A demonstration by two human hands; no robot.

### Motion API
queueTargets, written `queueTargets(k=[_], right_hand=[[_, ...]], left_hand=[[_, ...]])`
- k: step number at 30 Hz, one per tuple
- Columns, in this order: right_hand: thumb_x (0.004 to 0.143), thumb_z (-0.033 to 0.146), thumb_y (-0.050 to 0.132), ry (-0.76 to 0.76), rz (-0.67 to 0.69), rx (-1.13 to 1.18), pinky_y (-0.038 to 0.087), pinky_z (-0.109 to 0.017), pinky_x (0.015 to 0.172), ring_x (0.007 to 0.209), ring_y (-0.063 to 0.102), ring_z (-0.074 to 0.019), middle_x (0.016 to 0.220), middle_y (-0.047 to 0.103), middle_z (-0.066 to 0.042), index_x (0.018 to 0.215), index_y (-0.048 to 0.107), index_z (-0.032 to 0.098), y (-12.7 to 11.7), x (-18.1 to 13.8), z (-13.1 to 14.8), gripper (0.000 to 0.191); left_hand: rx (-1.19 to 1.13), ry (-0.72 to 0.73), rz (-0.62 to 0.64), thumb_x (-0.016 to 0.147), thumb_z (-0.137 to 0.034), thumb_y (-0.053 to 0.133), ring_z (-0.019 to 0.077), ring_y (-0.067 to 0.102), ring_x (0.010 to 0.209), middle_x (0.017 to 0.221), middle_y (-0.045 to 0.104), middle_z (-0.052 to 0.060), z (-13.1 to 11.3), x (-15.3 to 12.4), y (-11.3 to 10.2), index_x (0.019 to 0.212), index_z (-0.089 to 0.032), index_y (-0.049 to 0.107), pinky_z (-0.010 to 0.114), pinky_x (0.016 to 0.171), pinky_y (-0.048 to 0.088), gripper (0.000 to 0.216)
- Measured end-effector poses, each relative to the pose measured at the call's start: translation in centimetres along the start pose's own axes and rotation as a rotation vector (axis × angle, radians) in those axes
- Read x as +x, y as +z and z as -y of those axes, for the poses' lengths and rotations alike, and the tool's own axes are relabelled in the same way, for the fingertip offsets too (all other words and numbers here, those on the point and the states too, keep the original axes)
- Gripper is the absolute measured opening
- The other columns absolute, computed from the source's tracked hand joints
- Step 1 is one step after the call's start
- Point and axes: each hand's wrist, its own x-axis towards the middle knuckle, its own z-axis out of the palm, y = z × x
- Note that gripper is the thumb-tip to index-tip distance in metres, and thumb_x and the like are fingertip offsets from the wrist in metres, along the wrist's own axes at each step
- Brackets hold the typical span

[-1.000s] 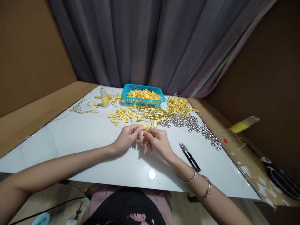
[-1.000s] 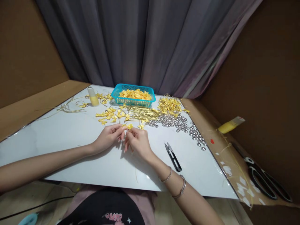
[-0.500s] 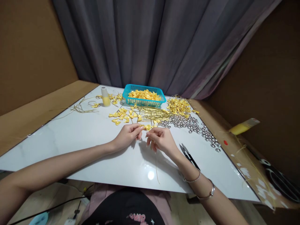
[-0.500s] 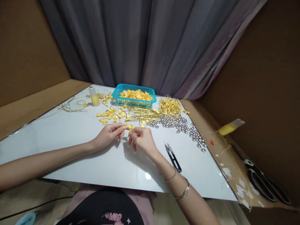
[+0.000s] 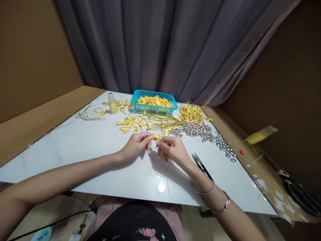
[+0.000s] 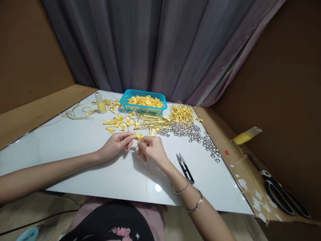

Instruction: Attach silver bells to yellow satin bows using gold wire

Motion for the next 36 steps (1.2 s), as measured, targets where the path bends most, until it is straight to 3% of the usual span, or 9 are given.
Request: queueTargets(k=[16, 25, 36], right_hand=[[0.073, 0.022, 0.054, 0.016, 0.016, -0.007, 0.027, -0.017, 0.029, 0.025, 0.041, -0.0056, 0.042, 0.058, 0.002, 0.055, 0.056, 0.015, -0.02, -0.41, 0.83, 0.019], [0.073, 0.024, 0.055, 0.012, -0.009, 0.014, 0.027, -0.017, 0.029, 0.025, 0.041, -0.0057, 0.041, 0.058, 0.002, 0.056, 0.056, 0.015, 0.01, -0.42, 0.78, 0.02], [0.073, 0.024, 0.056, 0.012, 0.002, 0.011, 0.027, -0.017, 0.028, 0.024, 0.041, -0.0053, 0.041, 0.058, 0.002, 0.054, 0.055, 0.016, 0.07, -0.4, 0.76, 0.021]], left_hand=[[-0.146, -0.062, 0.015, 0.088, -0.035, 0.049, 0.0089, 0.04, 0.05, 0.051, 0.047, -0.002, -0.11, 0.22, -0.07, 0.05, -0.017, 0.046, 0.024, 0.053, 0.035, 0.042], [-0.245, -0.132, 0.003, 0.085, -0.037, 0.053, 0.0072, 0.03, 0.042, 0.046, 0.044, -0.004, -0.26, 0.19, 0.12, 0.055, -0.016, 0.051, 0.024, 0.045, 0.026, 0.036], [-0.245, -0.141, -0.003, 0.084, -0.039, 0.054, 0.0075, 0.031, 0.042, 0.045, 0.042, -0.004, -0.69, 0.05, 0.16, 0.049, -0.017, 0.047, 0.023, 0.043, 0.027, 0.042]])
